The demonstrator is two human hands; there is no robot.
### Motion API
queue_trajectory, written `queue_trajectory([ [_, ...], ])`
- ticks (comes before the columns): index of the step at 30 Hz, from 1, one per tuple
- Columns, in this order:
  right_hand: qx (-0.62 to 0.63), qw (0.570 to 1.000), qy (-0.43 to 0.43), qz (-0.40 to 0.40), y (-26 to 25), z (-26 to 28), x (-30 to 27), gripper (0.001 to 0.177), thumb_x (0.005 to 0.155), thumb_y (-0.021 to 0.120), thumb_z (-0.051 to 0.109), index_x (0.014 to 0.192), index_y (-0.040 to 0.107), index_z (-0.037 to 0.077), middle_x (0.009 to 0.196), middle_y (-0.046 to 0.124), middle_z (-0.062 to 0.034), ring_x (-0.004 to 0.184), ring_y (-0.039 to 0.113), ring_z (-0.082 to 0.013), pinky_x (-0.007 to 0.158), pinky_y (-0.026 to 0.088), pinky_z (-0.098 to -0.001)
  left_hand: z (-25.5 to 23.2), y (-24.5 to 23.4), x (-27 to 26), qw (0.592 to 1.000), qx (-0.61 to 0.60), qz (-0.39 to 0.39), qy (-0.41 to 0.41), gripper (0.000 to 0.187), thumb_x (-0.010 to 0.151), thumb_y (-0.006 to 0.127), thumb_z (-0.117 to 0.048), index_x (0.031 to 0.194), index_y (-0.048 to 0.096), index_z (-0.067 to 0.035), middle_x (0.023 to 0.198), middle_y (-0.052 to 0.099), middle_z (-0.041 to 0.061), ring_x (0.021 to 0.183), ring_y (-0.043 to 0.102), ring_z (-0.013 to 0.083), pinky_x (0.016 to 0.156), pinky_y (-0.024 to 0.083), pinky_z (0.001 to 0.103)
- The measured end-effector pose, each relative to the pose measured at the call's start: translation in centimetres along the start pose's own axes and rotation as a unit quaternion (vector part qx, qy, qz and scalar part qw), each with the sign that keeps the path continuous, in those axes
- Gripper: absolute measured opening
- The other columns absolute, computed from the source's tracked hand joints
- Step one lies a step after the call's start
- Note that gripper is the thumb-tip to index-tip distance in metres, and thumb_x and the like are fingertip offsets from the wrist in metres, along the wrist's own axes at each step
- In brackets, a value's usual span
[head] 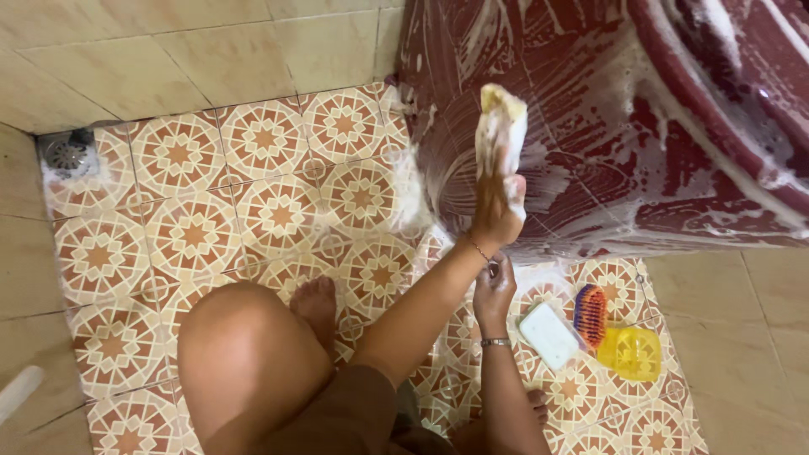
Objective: The person washes a large red bin using a sponge and soap. They scrub the exterior and top rim with soapy foam while sitting on a tiled floor.
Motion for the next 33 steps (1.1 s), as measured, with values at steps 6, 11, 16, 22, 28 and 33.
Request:
queue_trajectory([
  [6,-0.028,0.999,0.027,0.01,0.2,0.6,0.1,0.031,0.091,0.053,-0.009,0.12,0.06,-0.001,0.108,0.068,-0.0073,0.087,0.067,-0.0121,0.079,0.053,-0.0258,13.6,3.8,-10.1,0.882,-0.075,0.156,-0.438,0.062,0.108,0.023,-0.034,0.164,0.018,-0.006,0.154,0.045,0.025,0.125,0.055,0.0439,0.106,0.046,0.051],
  [11,-0.037,0.998,0.033,0.033,1.0,0.6,0.0,0.031,0.092,0.052,-0.008,0.121,0.059,0.001,0.104,0.068,-0.0076,0.085,0.066,-0.0115,0.077,0.052,-0.0252,25.2,5.1,-16.8,0.832,-0.192,0.051,-0.518,0.064,0.113,0.024,-0.047,0.153,0.038,0.002,0.154,0.048,0.025,0.143,0.046,0.0366,0.118,0.035,0.042],
  [16,-0.058,0.996,0.042,0.052,1.4,0.6,1.0,0.034,0.09,0.052,-0.008,0.121,0.061,0.002,0.091,0.068,-0.0079,0.084,0.066,-0.0118,0.075,0.051,-0.0248,26.4,5.4,-11.0,0.907,-0.229,-0.015,-0.352,0.067,0.113,0.022,-0.046,0.159,0.024,0.003,0.166,0.025,0.025,0.153,0.022,0.0355,0.123,0.017,0.043],
  [22,-0.051,0.997,0.023,0.058,1.9,1.3,1.6,0.032,0.092,0.053,-0.007,0.121,0.06,0.001,0.096,0.067,-0.0056,0.084,0.065,-0.0111,0.074,0.051,-0.0245,14.9,3.4,2.9,0.899,-0.029,0.213,-0.381,0.05,0.11,0.027,-0.032,0.125,0.064,-0.002,0.102,0.071,0.021,0.088,0.071,0.0314,0.08,0.056,0.045],
  [28,-0.038,0.997,0.019,0.06,2.6,1.0,1.5,0.028,0.096,0.054,-0.007,0.123,0.06,0.0,0.098,0.066,-0.0074,0.085,0.062,-0.0101,0.075,0.051,-0.0245,6.7,1.2,2.8,0.983,-0.137,0.034,-0.115,0.048,0.114,0.026,-0.02,0.157,0.034,0.001,0.147,0.046,0.029,0.127,0.056,0.0367,0.102,0.057,0.043],
  [33,-0.053,0.997,0.024,0.057,2.9,2.0,1.3,0.033,0.09,0.052,-0.009,0.12,0.062,0.001,0.098,0.068,-0.0059,0.082,0.064,-0.0103,0.07,0.05,-0.0244,14.5,3.7,-4.7,0.911,-0.122,0.08,-0.386,0.061,0.107,0.023,-0.036,0.159,0.029,-0.005,0.144,0.051,0.026,0.115,0.061,0.0351,0.096,0.054,0.044],
])
Point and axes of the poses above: each hand's wrist, its own x-axis towards the middle knuckle, its own y-axis out of the palm, z = x × y, the point moved 2 cm from there along x, towards the middle knuckle
